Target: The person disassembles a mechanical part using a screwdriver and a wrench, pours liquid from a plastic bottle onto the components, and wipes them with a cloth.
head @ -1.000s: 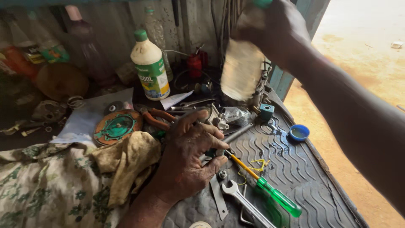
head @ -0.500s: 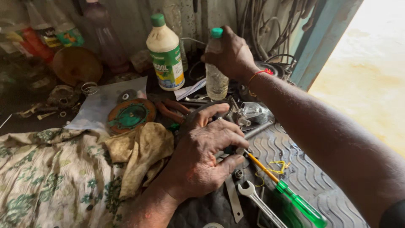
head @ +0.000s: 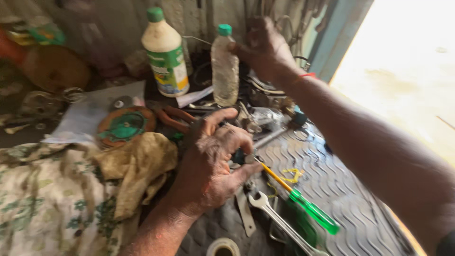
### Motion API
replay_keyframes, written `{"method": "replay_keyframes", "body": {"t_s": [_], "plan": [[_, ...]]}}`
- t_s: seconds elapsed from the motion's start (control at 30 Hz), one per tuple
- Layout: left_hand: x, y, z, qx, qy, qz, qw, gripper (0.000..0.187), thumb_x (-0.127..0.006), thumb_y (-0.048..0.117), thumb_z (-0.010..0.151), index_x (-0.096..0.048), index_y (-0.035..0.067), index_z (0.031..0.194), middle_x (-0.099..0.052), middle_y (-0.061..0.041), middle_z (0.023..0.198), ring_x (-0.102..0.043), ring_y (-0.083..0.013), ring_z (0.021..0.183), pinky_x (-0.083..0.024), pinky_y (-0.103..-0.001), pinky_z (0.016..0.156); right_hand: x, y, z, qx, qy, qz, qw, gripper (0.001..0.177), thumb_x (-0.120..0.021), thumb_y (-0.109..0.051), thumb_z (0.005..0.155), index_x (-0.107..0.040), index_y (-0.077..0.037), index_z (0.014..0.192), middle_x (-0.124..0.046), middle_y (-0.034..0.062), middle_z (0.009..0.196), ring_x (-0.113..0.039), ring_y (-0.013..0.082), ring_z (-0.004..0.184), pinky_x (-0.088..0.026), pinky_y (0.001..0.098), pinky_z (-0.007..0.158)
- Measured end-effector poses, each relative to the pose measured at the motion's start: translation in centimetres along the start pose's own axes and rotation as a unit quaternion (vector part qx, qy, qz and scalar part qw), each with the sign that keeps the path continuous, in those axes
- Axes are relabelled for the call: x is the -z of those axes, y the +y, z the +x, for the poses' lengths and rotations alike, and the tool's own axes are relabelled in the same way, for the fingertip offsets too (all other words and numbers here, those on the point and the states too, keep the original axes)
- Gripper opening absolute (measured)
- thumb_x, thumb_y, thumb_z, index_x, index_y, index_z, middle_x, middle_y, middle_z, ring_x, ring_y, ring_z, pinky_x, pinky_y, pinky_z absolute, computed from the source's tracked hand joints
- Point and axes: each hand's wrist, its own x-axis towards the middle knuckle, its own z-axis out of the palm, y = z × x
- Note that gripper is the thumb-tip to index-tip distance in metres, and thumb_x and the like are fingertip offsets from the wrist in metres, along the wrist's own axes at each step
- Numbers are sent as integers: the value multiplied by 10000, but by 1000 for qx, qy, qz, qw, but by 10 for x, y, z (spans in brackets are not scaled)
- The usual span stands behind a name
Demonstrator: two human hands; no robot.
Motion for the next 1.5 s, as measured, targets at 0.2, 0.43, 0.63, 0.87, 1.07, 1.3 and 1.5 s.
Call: {"method": "replay_keyframes", "body": {"t_s": [0.2, 0.43, 0.63, 0.87, 1.07, 1.3, 1.5], "plan": [[11, 0, -2, -71, -2, 21, 997, 350, -862, 253, 713, -773, 159, 1038, -741, -29, 1100, -536, -392, 1305, -398, -514, 1076, 97, -15, -100, 55, 46, 91, 993, 553, -743, -137, 964, -474, -4, 1428, -538, 174, 1393, -574, 214, 1276, -525, 360, 1027], [1, -1, -1, -19, 2, 11, 1000, 313, -884, 196, 736, -707, 100, 976, -736, -37, 1088, -552, -368, 1325, -400, -509, 1142, 84, -70, -228, -32, -11, 195, 980, 505, -650, -27, 798, -567, -20, 1296, -678, 85, 1209, -698, 153, 978, -572, 306, 847], [13, 1, 0, -78, -40, 12, 996, 419, -863, 154, 721, -727, 136, 1118, -733, -69, 1144, -491, -395, 1361, -408, -525, 1128, 70, -61, -238, 93, 12, -11, 995, 505, -826, -122, 851, -598, -51, 1295, -684, 96, 1106, -738, 146, 826, -583, 290, 683], [4, 2, 0, 21, -13, 7, 1000, 403, -899, 235, 729, -647, 97, 1011, -698, -48, 1156, -507, -350, 1416, -453, -484, 1105, 70, -54, -228, 82, 12, -45, 996, 455, -813, -116, 841, -623, -36, 1246, -691, 76, 992, -722, 135, 694, -555, 284, 603], [11, -4, -2, -85, -43, 11, 995, 349, -848, 114, 769, -741, 151, 1100, -722, -44, 1230, -478, -374, 1426, -409, -488, 1185, 69, -51, -231, 67, -6, -53, 996, 450, -807, -126, 852, -613, -34, 1248, -687, 82, 974, -709, 138, 660, -548, 295, 571], [4, -3, -3, -66, -16, 27, 997, 395, -878, 218, 721, -680, 97, 1040, -684, -77, 1163, -483, -380, 1366, -391, -518, 1148, 68, -52, -234, 82, -17, -61, 995, 454, -808, -142, 849, -612, -43, 1246, -691, 80, 971, -691, 135, 650, -549, 295, 571], [5, -6, -1, -58, -17, 4, 998, 290, -875, 206, 820, -684, 129, 1024, -707, -21, 1141, -549, -313, 1379, -399, -505, 1236, 66, -53, -231, 72, -22, -72, 995, 458, -807, -165, 849, -614, -44, 1245, -699, 80, 975, -687, 134, 641, -547, 295, 563]]}}
